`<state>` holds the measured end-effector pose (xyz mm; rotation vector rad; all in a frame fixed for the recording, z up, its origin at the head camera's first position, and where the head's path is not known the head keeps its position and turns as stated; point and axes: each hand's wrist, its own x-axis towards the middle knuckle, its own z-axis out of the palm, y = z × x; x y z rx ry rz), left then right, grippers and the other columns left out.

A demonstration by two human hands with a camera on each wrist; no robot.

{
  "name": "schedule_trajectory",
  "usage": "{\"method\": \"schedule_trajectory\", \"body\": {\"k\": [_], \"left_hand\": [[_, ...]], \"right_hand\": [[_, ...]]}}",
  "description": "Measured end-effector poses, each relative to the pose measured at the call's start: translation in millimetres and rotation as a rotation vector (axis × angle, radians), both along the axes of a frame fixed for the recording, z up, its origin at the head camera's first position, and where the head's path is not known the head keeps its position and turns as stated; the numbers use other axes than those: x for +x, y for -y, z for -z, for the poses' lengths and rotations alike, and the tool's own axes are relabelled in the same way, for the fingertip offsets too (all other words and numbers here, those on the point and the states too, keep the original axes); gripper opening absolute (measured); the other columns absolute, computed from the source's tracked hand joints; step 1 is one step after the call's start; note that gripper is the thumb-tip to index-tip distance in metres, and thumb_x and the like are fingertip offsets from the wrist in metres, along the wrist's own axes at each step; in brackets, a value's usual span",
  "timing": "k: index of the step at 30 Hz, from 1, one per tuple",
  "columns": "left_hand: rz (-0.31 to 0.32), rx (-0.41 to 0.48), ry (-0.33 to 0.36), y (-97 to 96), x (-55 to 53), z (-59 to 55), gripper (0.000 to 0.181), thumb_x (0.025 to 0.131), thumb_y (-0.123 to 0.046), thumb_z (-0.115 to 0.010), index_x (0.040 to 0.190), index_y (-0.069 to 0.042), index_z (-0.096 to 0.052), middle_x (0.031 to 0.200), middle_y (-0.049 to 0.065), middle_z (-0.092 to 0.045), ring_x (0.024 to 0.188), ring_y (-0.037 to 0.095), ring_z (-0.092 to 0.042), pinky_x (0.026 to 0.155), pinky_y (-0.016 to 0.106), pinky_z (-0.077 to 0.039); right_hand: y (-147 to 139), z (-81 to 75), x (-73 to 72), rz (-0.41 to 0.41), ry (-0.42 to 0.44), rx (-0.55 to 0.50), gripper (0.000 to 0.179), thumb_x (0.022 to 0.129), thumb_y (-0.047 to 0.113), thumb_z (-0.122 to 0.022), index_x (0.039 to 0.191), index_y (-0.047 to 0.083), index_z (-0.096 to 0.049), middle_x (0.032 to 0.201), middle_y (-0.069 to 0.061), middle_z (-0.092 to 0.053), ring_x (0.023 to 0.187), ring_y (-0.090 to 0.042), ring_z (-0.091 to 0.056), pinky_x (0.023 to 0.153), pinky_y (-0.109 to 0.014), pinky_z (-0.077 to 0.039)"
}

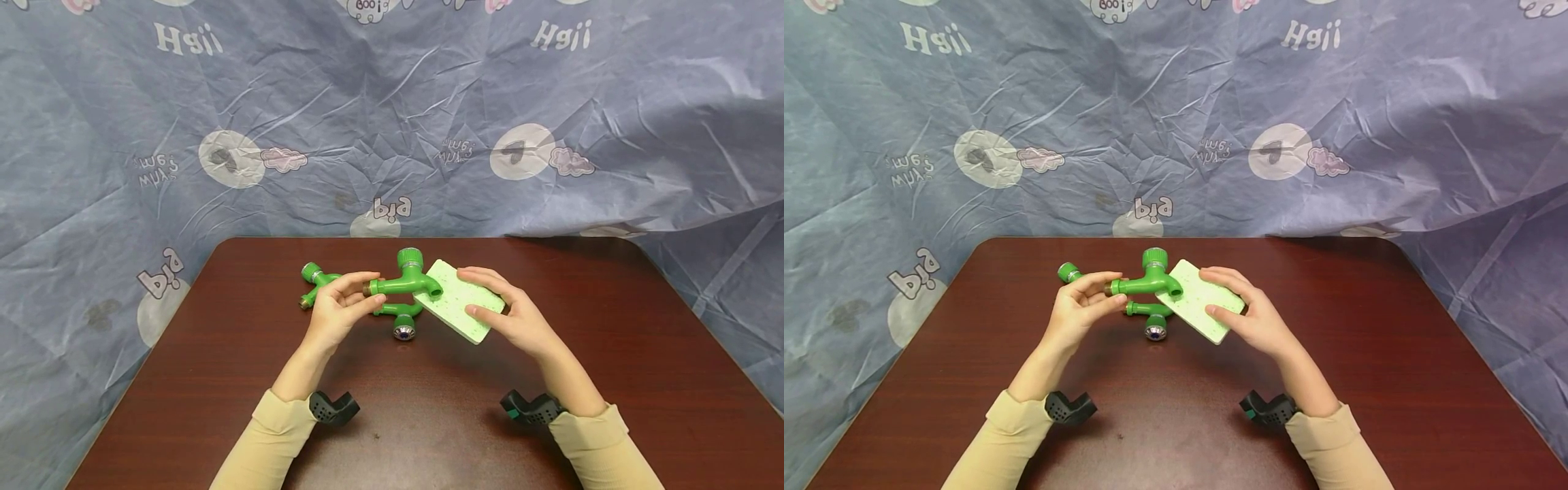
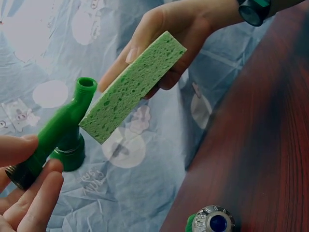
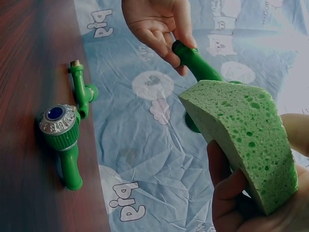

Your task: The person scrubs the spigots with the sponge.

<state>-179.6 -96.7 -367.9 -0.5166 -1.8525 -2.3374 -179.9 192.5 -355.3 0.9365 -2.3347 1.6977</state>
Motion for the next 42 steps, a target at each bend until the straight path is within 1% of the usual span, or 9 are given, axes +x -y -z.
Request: {"method": "schedule_trajectory", "body": {"k": [3,6,10,14,21,25,30,38,42], "left_hand": [[-0.035,0.001,-0.013,0.8,-0.8,-0.1,0.039,0.078,0.010,-0.069,0.114,0.015,-0.056,0.095,0.002,-0.068,0.074,0.014,-0.067,0.064,0.023,-0.054],[-0.064,0.053,-0.013,1.4,-2.0,-0.7,0.036,0.079,0.011,-0.067,0.113,0.016,-0.056,0.089,0.003,-0.068,0.074,0.017,-0.068,0.069,0.028,-0.057],[-0.100,0.108,0.002,1.7,-2.9,-0.6,0.031,0.079,0.012,-0.066,0.109,0.010,-0.061,0.085,0.004,-0.069,0.074,0.020,-0.069,0.072,0.035,-0.057],[-0.094,0.109,0.018,-0.6,-2.5,1.6,0.028,0.079,0.012,-0.066,0.106,0.004,-0.063,0.085,0.005,-0.069,0.073,0.020,-0.069,0.071,0.035,-0.057],[-0.070,0.049,0.033,-10.5,1.8,5.2,0.029,0.080,0.007,-0.068,0.108,0.008,-0.061,0.088,0.003,-0.068,0.071,0.015,-0.067,0.066,0.025,-0.056],[-0.074,0.063,0.021,-13.0,1.7,5.8,0.028,0.080,0.009,-0.067,0.107,0.009,-0.061,0.086,0.004,-0.068,0.071,0.016,-0.067,0.066,0.026,-0.056],[-0.097,0.085,0.019,-14.0,2.0,5.7,0.027,0.080,0.010,-0.067,0.107,0.008,-0.061,0.084,0.004,-0.068,0.072,0.017,-0.068,0.066,0.026,-0.056],[-0.073,0.077,0.013,-17.0,3.7,6.5,0.030,0.081,0.007,-0.067,0.109,0.011,-0.059,0.086,0.003,-0.067,0.073,0.017,-0.067,0.069,0.029,-0.057],[-0.091,0.084,0.004,-12.3,0.9,7.5,0.028,0.081,0.008,-0.067,0.108,0.009,-0.060,0.086,0.004,-0.067,0.073,0.020,-0.067,0.068,0.028,-0.057]], "right_hand": [[-3,-1.5,-0.4,0.002,-0.007,-0.015,0.047,0.085,-0.006,-0.063,0.130,0.001,-0.054,0.135,-0.010,-0.045,0.119,-0.014,-0.044,0.081,-0.016,-0.044],[-9,-4.8,-0.4,0.006,-0.022,-0.060,0.048,0.085,-0.009,-0.061,0.131,-0.001,-0.052,0.136,-0.011,-0.045,0.116,-0.015,-0.046,0.076,-0.015,-0.046],[-14,-11.1,1.9,-0.003,-0.023,-0.146,0.048,0.085,-0.012,-0.058,0.132,-0.003,-0.049,0.136,-0.010,-0.044,0.107,-0.017,-0.049,0.070,-0.016,-0.048],[-12,-15.6,5.7,-0.044,-0.020,-0.186,0.048,0.086,-0.012,-0.056,0.133,-0.004,-0.048,0.137,-0.011,-0.044,0.103,-0.017,-0.051,0.069,-0.017,-0.049],[6,-11.3,10.5,-0.084,0.006,-0.106,0.049,0.084,-0.010,-0.060,0.131,-0.002,-0.051,0.136,-0.010,-0.043,0.107,-0.018,-0.050,0.071,-0.019,-0.050],[10,-8.4,11.7,-0.095,0.012,-0.072,0.050,0.082,-0.011,-0.062,0.131,-0.001,-0.051,0.136,-0.010,-0.044,0.112,-0.019,-0.049,0.073,-0.020,-0.050],[10,-7.3,12.8,-0.098,-0.003,-0.079,0.051,0.081,-0.013,-0.062,0.130,-0.003,-0.051,0.135,-0.010,-0.044,0.112,-0.019,-0.048,0.072,-0.019,-0.049],[19,-5.8,15.1,-0.154,-0.003,-0.053,0.050,0.082,-0.011,-0.062,0.130,-0.002,-0.052,0.136,-0.012,-0.043,0.106,-0.019,-0.051,0.067,-0.023,-0.052],[15,-7.3,14.2,-0.128,-0.020,-0.063,0.051,0.081,-0.013,-0.062,0.130,-0.003,-0.052,0.135,-0.012,-0.043,0.109,-0.019,-0.050,0.070,-0.021,-0.051]]}}
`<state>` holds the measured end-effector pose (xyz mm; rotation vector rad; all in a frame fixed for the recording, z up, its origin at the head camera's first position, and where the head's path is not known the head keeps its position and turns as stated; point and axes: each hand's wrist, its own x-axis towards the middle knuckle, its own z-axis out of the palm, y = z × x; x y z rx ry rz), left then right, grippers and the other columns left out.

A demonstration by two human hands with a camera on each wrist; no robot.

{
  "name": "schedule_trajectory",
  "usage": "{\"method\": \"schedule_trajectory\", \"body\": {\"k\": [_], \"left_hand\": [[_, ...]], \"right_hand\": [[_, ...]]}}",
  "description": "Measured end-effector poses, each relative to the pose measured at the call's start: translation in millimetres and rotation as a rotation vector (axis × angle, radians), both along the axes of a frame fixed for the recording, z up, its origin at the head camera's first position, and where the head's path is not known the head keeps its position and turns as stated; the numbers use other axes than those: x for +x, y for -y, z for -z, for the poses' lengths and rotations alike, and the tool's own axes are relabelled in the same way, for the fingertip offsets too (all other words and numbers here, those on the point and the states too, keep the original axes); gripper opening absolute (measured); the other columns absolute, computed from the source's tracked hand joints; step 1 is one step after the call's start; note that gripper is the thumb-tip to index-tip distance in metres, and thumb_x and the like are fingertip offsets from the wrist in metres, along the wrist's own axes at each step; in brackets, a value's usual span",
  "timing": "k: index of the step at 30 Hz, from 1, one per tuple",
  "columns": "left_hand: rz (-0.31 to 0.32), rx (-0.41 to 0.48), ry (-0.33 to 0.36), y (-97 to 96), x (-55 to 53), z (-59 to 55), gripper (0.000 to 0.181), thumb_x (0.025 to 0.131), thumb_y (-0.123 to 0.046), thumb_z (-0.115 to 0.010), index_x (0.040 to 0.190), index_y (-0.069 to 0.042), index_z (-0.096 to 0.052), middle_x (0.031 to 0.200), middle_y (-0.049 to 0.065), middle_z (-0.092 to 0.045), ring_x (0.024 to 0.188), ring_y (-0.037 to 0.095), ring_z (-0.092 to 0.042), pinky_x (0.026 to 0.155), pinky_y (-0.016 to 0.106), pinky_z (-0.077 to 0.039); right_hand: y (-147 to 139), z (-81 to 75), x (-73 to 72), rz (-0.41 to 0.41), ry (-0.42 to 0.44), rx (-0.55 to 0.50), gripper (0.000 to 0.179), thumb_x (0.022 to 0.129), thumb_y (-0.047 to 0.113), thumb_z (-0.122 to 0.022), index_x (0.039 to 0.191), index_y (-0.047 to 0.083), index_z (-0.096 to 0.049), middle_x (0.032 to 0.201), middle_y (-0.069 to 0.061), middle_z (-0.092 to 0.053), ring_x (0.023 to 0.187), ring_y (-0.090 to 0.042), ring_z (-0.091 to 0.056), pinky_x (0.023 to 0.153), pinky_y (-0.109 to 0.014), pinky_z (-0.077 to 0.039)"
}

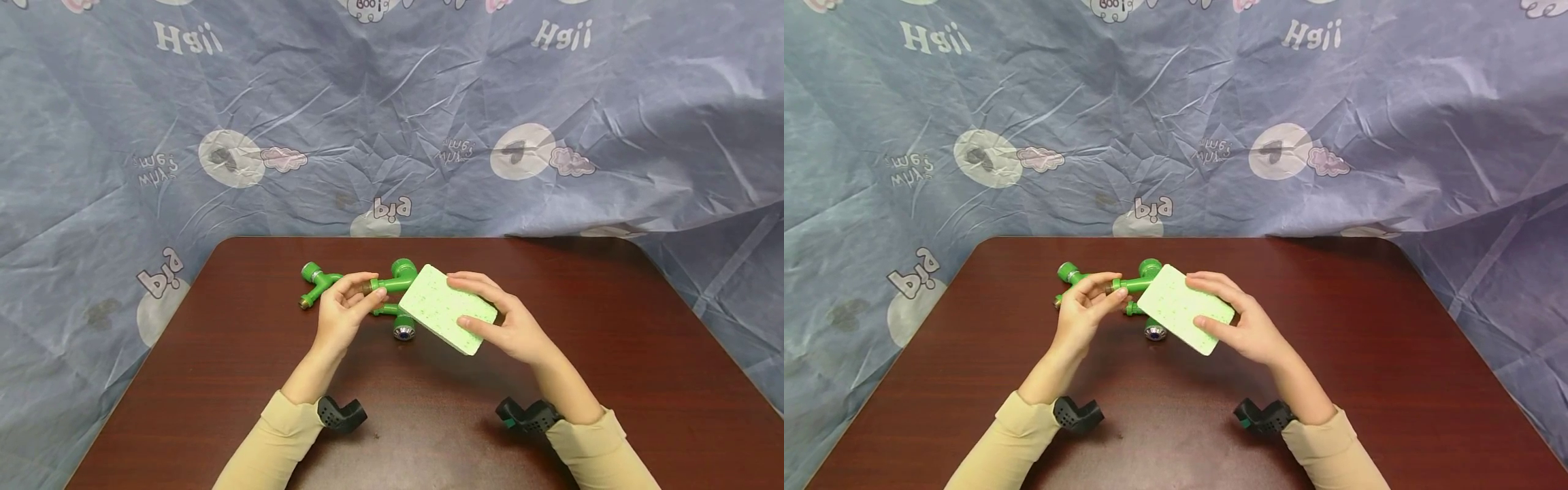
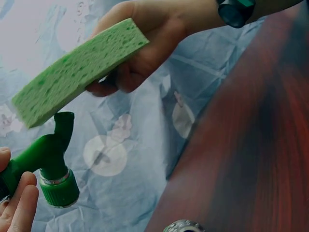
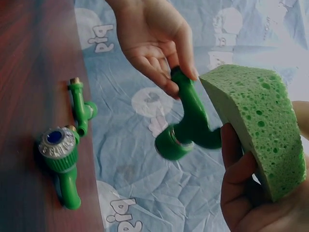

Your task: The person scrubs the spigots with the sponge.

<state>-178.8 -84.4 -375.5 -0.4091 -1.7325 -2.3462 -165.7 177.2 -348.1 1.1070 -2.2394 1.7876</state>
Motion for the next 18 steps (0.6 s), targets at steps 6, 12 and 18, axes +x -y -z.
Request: {"method": "schedule_trajectory", "body": {"k": [6,12,18], "left_hand": [[-0.019,0.026,-0.014,10.1,-6.9,0.8,0.032,0.080,0.009,-0.067,0.110,0.011,-0.058,0.093,0.006,-0.065,0.077,0.017,-0.065,0.070,0.029,-0.057],[-0.029,0.071,0.043,18.5,-17.7,8.9,0.032,0.078,0.012,-0.067,0.108,0.006,-0.061,0.096,0.006,-0.066,0.079,0.014,-0.064,0.072,0.028,-0.056],[-0.058,0.061,0.103,23.2,-26.4,19.2,0.039,0.077,0.014,-0.067,0.114,0.015,-0.054,0.098,0.007,-0.066,0.083,0.014,-0.064,0.073,0.022,-0.053]], "right_hand": [[-10,-0.4,-5.7,0.055,0.022,-0.088,0.050,0.083,-0.013,-0.060,0.131,-0.004,-0.049,0.137,-0.012,-0.042,0.106,-0.017,-0.052,0.070,-0.019,-0.051],[-20,4.5,-15.6,0.133,0.050,-0.156,0.049,0.086,-0.010,-0.059,0.133,-0.002,-0.048,0.137,-0.010,-0.044,0.100,-0.016,-0.051,0.068,-0.017,-0.050],[-25,11.5,-23.6,0.201,0.070,-0.144,0.047,0.087,-0.006,-0.060,0.133,-0.001,-0.049,0.136,-0.009,-0.045,0.098,-0.015,-0.050,0.068,-0.016,-0.049]]}}
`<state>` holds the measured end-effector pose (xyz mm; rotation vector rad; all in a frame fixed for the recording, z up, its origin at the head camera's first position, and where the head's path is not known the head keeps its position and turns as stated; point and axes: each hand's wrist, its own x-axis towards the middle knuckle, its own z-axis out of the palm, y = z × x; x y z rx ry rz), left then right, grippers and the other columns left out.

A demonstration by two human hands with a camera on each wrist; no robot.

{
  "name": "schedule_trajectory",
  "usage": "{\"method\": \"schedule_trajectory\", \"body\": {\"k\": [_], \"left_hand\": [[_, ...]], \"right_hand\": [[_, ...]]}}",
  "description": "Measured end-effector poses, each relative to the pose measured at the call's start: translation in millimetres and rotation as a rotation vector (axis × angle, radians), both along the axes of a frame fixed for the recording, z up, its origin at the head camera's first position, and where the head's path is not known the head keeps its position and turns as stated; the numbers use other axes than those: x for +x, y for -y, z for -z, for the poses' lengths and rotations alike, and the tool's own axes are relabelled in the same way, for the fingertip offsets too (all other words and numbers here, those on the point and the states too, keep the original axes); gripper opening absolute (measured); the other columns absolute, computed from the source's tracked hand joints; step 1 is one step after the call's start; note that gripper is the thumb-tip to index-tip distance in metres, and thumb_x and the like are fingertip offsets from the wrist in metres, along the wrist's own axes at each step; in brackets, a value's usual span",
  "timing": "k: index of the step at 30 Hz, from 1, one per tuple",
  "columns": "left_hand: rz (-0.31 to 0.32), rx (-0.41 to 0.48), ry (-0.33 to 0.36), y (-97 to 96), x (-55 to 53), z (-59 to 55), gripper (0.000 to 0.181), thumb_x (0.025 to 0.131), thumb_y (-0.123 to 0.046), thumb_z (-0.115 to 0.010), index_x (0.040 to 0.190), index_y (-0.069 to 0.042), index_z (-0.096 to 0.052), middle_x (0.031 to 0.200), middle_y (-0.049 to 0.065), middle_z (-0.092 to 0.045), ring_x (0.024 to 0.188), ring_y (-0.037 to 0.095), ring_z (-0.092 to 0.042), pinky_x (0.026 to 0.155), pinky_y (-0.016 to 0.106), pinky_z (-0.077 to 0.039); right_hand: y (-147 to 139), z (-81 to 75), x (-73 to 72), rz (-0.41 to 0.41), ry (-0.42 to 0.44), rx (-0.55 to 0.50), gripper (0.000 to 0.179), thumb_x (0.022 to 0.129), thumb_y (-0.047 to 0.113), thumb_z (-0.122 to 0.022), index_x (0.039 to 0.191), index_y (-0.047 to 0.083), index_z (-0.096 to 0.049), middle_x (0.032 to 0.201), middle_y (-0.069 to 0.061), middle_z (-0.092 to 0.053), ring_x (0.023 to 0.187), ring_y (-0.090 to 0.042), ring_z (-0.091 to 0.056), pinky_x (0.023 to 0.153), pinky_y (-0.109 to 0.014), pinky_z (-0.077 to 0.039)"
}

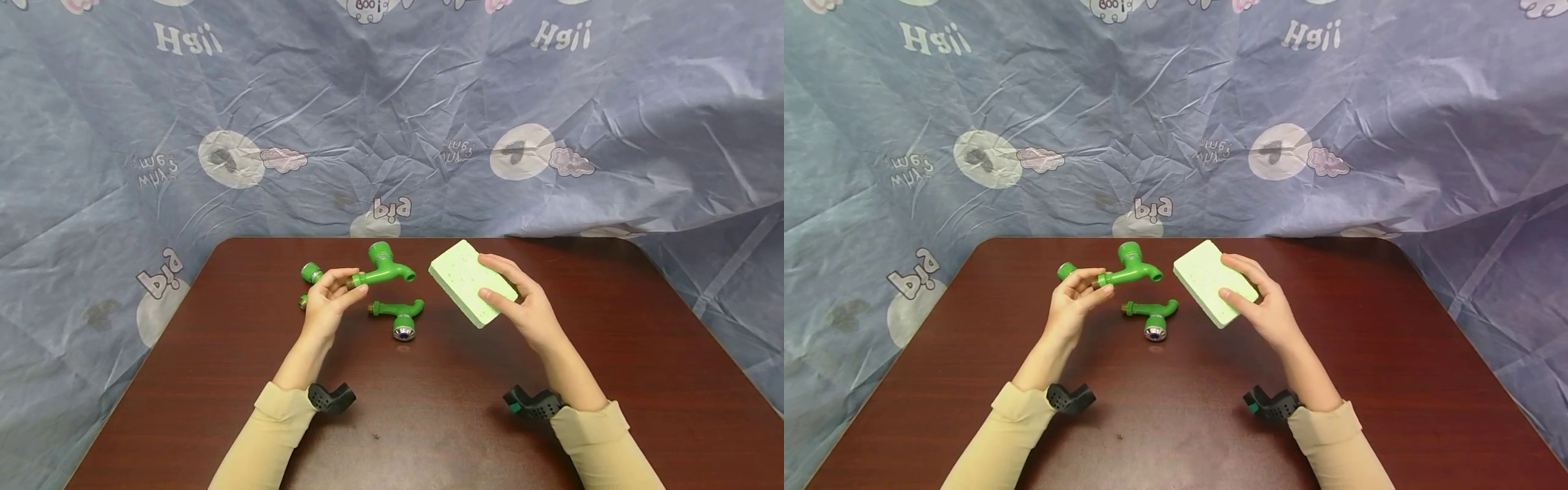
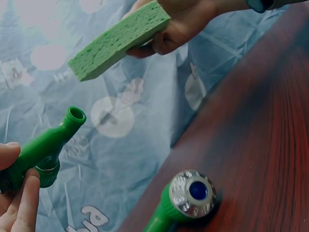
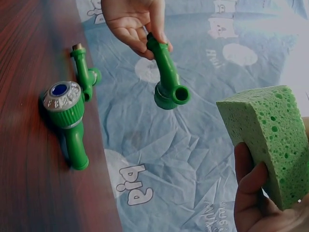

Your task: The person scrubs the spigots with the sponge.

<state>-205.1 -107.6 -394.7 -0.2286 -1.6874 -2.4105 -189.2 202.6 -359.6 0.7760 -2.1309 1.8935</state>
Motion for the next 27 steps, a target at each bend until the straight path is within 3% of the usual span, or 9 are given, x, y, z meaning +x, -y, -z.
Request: {"method": "schedule_trajectory", "body": {"k": [12,19,27], "left_hand": [[-0.056,0.014,0.120,8.0,-13.1,22.8,0.038,0.075,0.015,-0.068,0.110,0.010,-0.058,0.098,0.006,-0.067,0.088,0.015,-0.063,0.074,0.022,-0.053],[-0.100,-0.051,0.205,12.0,-21.3,39.1,0.041,0.075,0.012,-0.070,0.115,0.009,-0.058,0.098,0.002,-0.067,0.089,0.011,-0.062,0.076,0.022,-0.052],[-0.136,-0.114,0.273,15.6,-28.4,57.5,0.045,0.077,0.007,-0.071,0.119,0.008,-0.056,0.109,0.013,-0.065,0.090,0.011,-0.061,0.075,0.020,-0.051]], "right_hand": [[-4,6.1,-5.9,0.031,0.044,-0.023,0.046,0.088,-0.004,-0.060,0.132,-0.002,-0.050,0.134,-0.005,-0.047,0.095,-0.012,-0.051,0.067,-0.016,-0.049],[-6,6.0,-6.6,0.037,0.054,-0.009,0.046,0.088,-0.003,-0.061,0.133,-0.001,-0.049,0.134,-0.005,-0.047,0.095,-0.012,-0.052,0.068,-0.016,-0.049],[-7,5.8,-6.2,0.042,0.062,0.010,0.047,0.088,-0.001,-0.061,0.134,0.002,-0.050,0.135,-0.005,-0.046,0.094,-0.012,-0.052,0.066,-0.016,-0.049]]}}
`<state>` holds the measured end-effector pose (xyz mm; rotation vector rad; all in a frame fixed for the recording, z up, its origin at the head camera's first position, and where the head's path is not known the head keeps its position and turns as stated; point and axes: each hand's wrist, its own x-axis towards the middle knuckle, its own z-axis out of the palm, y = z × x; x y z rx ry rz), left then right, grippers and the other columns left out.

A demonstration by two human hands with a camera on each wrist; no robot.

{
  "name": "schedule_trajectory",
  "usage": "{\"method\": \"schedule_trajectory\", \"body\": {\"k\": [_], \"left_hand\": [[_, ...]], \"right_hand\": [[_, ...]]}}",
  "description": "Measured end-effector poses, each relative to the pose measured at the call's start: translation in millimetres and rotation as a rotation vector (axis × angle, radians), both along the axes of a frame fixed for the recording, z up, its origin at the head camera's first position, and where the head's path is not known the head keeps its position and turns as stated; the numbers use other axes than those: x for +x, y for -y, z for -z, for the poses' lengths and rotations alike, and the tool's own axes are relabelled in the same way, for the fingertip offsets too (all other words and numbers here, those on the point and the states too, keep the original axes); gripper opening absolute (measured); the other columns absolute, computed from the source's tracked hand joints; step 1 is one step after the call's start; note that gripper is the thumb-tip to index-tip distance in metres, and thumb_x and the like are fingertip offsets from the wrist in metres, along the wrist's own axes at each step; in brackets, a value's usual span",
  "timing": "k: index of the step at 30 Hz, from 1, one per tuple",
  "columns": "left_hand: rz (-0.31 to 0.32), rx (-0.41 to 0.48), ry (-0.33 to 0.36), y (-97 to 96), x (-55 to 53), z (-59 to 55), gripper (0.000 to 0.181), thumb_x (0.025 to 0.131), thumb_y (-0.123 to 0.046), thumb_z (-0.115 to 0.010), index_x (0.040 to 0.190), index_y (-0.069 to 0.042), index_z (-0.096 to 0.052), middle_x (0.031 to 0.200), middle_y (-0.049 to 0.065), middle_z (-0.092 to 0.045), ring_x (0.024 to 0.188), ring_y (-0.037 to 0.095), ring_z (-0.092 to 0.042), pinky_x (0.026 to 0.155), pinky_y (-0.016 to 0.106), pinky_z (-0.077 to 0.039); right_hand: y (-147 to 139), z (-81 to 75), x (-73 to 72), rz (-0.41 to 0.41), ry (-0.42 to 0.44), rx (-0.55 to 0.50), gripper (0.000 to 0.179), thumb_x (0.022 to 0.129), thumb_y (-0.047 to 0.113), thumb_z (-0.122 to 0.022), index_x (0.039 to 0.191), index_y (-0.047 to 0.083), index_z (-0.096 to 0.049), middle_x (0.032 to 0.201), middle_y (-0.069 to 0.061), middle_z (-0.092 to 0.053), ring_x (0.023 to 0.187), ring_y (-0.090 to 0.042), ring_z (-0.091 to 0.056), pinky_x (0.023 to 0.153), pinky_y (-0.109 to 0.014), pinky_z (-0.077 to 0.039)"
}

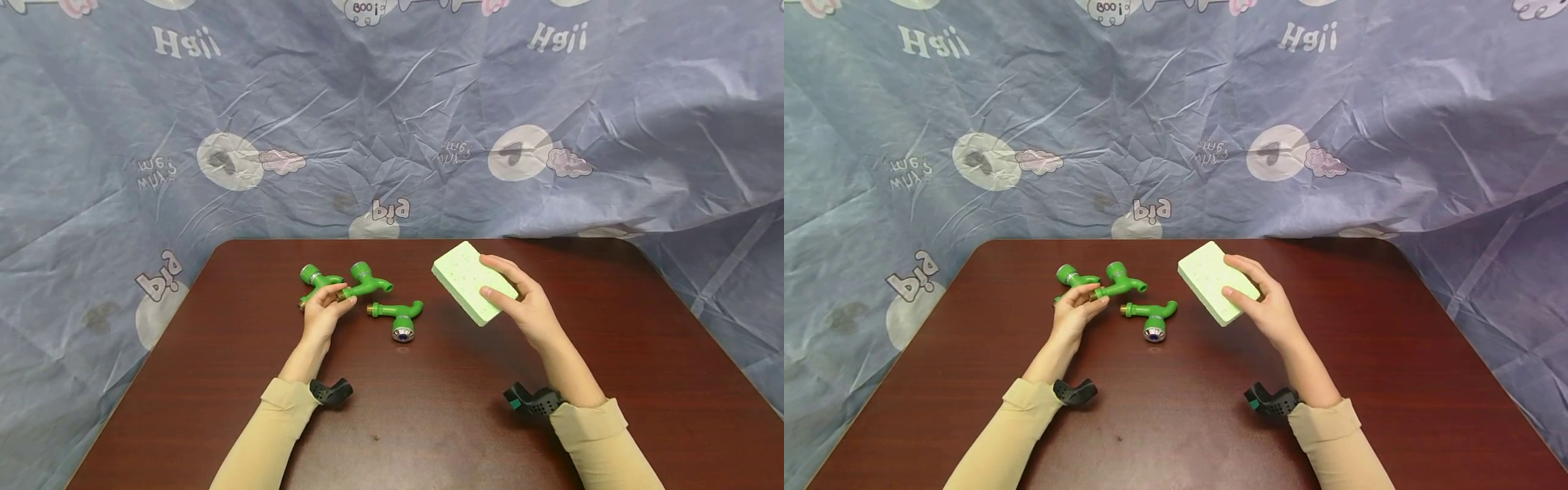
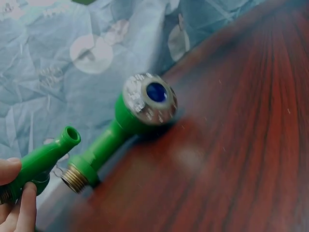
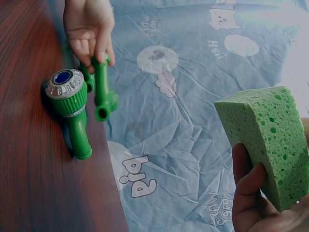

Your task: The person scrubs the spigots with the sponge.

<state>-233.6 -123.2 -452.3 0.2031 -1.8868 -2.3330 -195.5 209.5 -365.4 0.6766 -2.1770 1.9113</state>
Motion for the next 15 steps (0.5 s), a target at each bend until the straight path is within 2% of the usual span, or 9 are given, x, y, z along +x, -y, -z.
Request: {"method": "schedule_trajectory", "body": {"k": [6,10,12,15], "left_hand": [[0.005,-0.083,0.009,0.0,-2.2,9.6,0.043,0.077,0.006,-0.071,0.118,0.005,-0.059,0.114,0.020,-0.062,0.086,0.007,-0.062,0.073,0.018,-0.051],[-0.004,-0.115,-0.004,-0.5,-2.8,13.0,0.042,0.076,0.007,-0.072,0.116,0.005,-0.061,0.114,0.021,-0.063,0.088,0.011,-0.063,0.072,0.018,-0.051],[-0.016,-0.169,-0.013,-0.6,-2.2,13.8,0.041,0.075,0.004,-0.074,0.115,0.004,-0.063,0.111,0.019,-0.064,0.091,0.015,-0.064,0.072,0.020,-0.051],[-0.047,-0.322,-0.034,-0.8,0.5,13.8,0.040,0.073,-0.003,-0.079,0.111,-0.002,-0.068,0.106,0.012,-0.067,0.095,0.021,-0.064,0.077,0.026,-0.052]], "right_hand": [[1,-0.3,0.3,0.000,0.000,0.013,0.047,0.088,-0.001,-0.061,0.134,0.001,-0.050,0.135,-0.004,-0.046,0.095,-0.013,-0.051,0.066,-0.016,-0.049],[1,-0.6,0.8,0.001,0.004,0.023,0.047,0.088,-0.001,-0.061,0.134,0.002,-0.050,0.135,-0.004,-0.046,0.095,-0.013,-0.051,0.066,-0.017,-0.049],[1,-0.7,1.1,-0.002,0.006,0.025,0.047,0.089,-0.001,-0.061,0.134,0.002,-0.049,0.135,-0.004,-0.046,0.095,-0.013,-0.051,0.066,-0.017,-0.049],[1,-1.0,1.6,-0.009,0.008,0.019,0.047,0.089,-0.001,-0.061,0.134,0.001,-0.049,0.135,-0.004,-0.046,0.094,-0.012,-0.052,0.065,-0.017,-0.049]]}}
